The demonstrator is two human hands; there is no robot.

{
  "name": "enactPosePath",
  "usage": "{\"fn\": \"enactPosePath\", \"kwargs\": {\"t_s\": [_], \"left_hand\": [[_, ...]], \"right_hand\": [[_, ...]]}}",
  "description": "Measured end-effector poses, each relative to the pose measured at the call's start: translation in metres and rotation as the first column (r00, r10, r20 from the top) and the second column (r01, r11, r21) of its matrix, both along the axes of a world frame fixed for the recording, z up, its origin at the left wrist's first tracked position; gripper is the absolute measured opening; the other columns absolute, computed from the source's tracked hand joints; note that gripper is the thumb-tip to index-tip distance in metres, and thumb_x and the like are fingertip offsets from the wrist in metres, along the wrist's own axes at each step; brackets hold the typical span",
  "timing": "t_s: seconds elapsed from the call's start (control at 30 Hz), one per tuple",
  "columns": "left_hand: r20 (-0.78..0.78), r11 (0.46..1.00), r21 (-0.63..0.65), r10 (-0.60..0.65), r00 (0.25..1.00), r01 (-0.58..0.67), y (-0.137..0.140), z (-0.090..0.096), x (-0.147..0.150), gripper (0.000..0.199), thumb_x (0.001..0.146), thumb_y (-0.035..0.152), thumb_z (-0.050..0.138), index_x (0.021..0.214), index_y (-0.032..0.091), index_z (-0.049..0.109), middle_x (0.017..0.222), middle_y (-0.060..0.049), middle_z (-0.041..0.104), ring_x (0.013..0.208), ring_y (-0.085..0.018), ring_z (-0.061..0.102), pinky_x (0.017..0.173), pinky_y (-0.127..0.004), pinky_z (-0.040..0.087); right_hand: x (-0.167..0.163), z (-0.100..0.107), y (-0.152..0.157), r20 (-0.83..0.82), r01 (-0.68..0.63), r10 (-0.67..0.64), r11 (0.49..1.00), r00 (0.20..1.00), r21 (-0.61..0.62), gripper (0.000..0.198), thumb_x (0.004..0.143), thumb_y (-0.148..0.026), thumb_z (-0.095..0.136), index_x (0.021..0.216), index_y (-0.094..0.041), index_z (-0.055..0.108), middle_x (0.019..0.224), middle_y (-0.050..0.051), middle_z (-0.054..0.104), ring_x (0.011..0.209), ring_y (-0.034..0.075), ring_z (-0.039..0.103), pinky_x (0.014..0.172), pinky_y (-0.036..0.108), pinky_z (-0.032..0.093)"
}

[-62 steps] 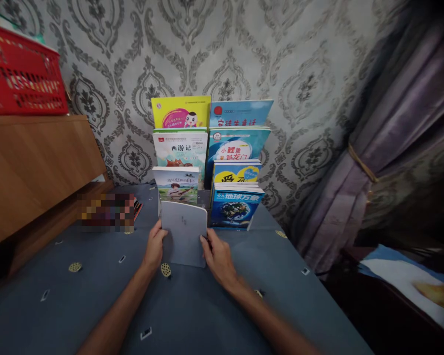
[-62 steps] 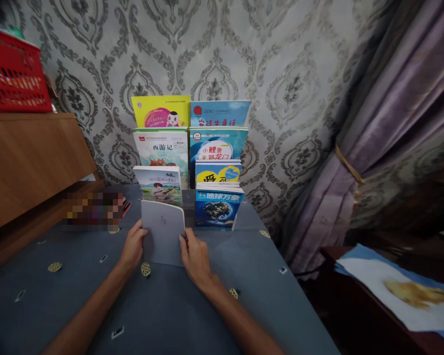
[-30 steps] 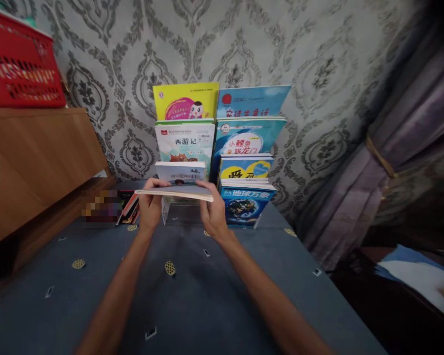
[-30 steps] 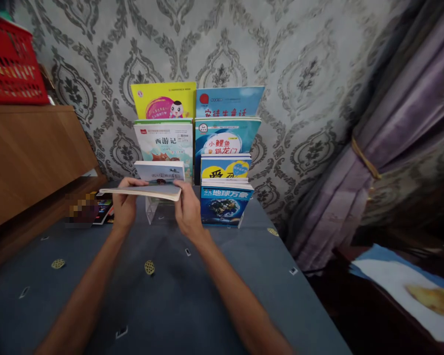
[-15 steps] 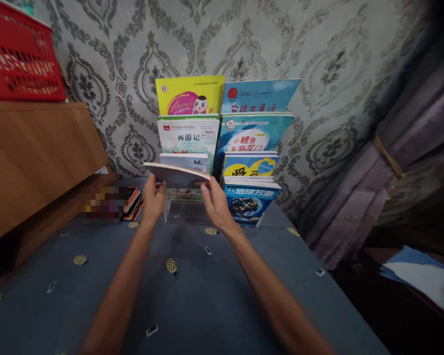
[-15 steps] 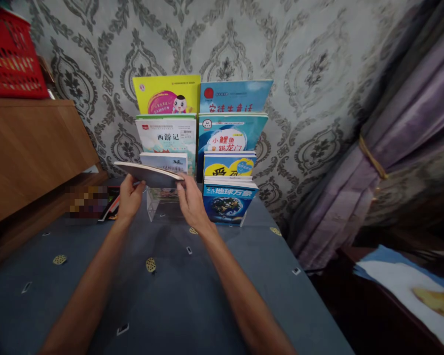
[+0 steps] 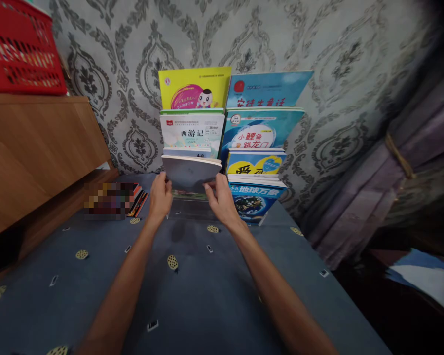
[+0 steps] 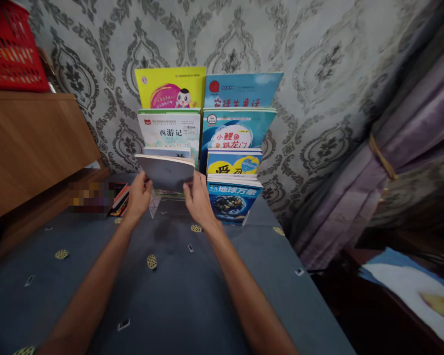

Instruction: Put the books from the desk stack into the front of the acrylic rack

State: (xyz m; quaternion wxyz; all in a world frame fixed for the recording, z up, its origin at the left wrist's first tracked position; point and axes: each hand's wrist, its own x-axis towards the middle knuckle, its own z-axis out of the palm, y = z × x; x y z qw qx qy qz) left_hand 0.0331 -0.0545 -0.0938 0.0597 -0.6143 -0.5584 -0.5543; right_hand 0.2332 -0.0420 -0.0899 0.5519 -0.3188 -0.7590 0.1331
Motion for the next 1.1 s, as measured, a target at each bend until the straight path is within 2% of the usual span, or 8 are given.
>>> {"fn": "enactPosePath", "kwargs": {"t_s": [0.17, 0.27, 0.4, 0.47, 0.6, 0.8, 0.97, 1.1], "left_hand": [[-0.052, 0.998, -0.049, 0.030, 0.998, -0.032, 0.000, -0.002, -0.004, 0.014, 0.088, 0.010, 0.044, 0.083, 0.022, 0.050, 0.085, -0.004, 0.057, 0.085, -0.022, 0.056, 0.084, -0.037, 0.048], [-0.010, 1.000, -0.030, 0.007, 1.000, -0.007, 0.001, -0.004, -0.006, 0.013, 0.087, 0.012, 0.046, 0.091, 0.022, 0.052, 0.090, -0.005, 0.060, 0.090, -0.023, 0.058, 0.087, -0.037, 0.048], [0.011, 1.000, -0.002, 0.004, 1.000, -0.004, 0.000, -0.004, -0.005, 0.016, 0.089, 0.015, 0.046, 0.102, 0.021, 0.053, 0.097, -0.007, 0.060, 0.095, -0.023, 0.059, 0.090, -0.040, 0.048], [0.015, 1.000, 0.006, 0.008, 1.000, -0.009, 0.000, -0.003, -0.004, 0.020, 0.089, 0.015, 0.047, 0.107, 0.021, 0.052, 0.099, -0.008, 0.060, 0.096, -0.024, 0.059, 0.092, -0.041, 0.048], [-0.007, 1.000, -0.003, 0.008, 1.000, -0.009, 0.000, -0.004, -0.004, 0.027, 0.089, 0.014, 0.046, 0.115, 0.019, 0.052, 0.103, -0.010, 0.060, 0.100, -0.025, 0.059, 0.095, -0.045, 0.048], [-0.070, 0.996, -0.053, 0.066, 0.995, -0.070, 0.001, -0.007, -0.001, 0.036, 0.090, 0.013, 0.044, 0.126, 0.015, 0.052, 0.114, -0.016, 0.057, 0.115, -0.033, 0.055, 0.101, -0.053, 0.045], [-0.119, 0.990, -0.092, 0.095, 0.988, -0.106, 0.001, -0.010, 0.002, 0.041, 0.090, 0.011, 0.043, 0.130, 0.012, 0.051, 0.112, -0.017, 0.056, 0.113, -0.035, 0.057, 0.099, -0.055, 0.047], [-0.130, 0.990, -0.088, 0.097, 0.987, -0.109, 0.001, -0.010, 0.002, 0.041, 0.089, 0.009, 0.043, 0.129, 0.015, 0.051, 0.109, -0.015, 0.056, 0.112, -0.033, 0.057, 0.099, -0.053, 0.047]], "right_hand": [[-0.004, -0.004, 0.000, 0.053, 0.050, -0.049, 0.999, 0.997, -0.021, 0.052, 0.097, -0.028, 0.040, 0.148, -0.021, 0.034, 0.114, 0.014, 0.053, 0.095, 0.026, 0.062, 0.089, 0.050, 0.054], [-0.005, -0.010, 0.003, 0.081, 0.057, -0.054, 0.998, 0.995, -0.040, 0.062, 0.097, -0.027, 0.040, 0.155, -0.019, 0.023, 0.112, 0.015, 0.055, 0.100, 0.029, 0.062, 0.090, 0.052, 0.054], [-0.006, -0.016, 0.008, 0.085, 0.044, -0.040, 0.998, 0.996, -0.037, 0.066, 0.096, -0.026, 0.041, 0.157, -0.017, 0.019, 0.125, 0.018, 0.053, 0.104, 0.028, 0.063, 0.097, 0.054, 0.051], [-0.005, -0.017, 0.009, 0.084, 0.033, -0.030, 0.999, 0.996, -0.040, 0.065, 0.096, -0.025, 0.041, 0.157, -0.018, 0.020, 0.127, 0.018, 0.053, 0.103, 0.028, 0.064, 0.097, 0.053, 0.051], [-0.005, -0.017, 0.009, 0.106, 0.043, -0.039, 0.998, 0.994, -0.041, 0.061, 0.095, -0.026, 0.042, 0.155, -0.019, 0.028, 0.117, 0.016, 0.057, 0.101, 0.028, 0.064, 0.094, 0.052, 0.053], [-0.005, -0.019, 0.012, 0.144, 0.079, -0.065, 0.993, 0.987, -0.089, 0.058, 0.094, -0.027, 0.042, 0.149, -0.009, 0.039, 0.122, 0.022, 0.058, 0.097, 0.029, 0.065, 0.094, 0.053, 0.053], [-0.006, -0.023, 0.015, 0.152, 0.088, -0.074, 0.992, 0.986, -0.089, 0.057, 0.094, -0.029, 0.043, 0.148, -0.010, 0.041, 0.121, 0.021, 0.060, 0.099, 0.030, 0.065, 0.093, 0.053, 0.054], [-0.005, -0.024, 0.016, 0.149, 0.092, -0.081, 0.993, 0.986, -0.070, 0.057, 0.094, -0.028, 0.044, 0.149, -0.012, 0.040, 0.120, 0.020, 0.061, 0.097, 0.029, 0.066, 0.092, 0.053, 0.054]]}}
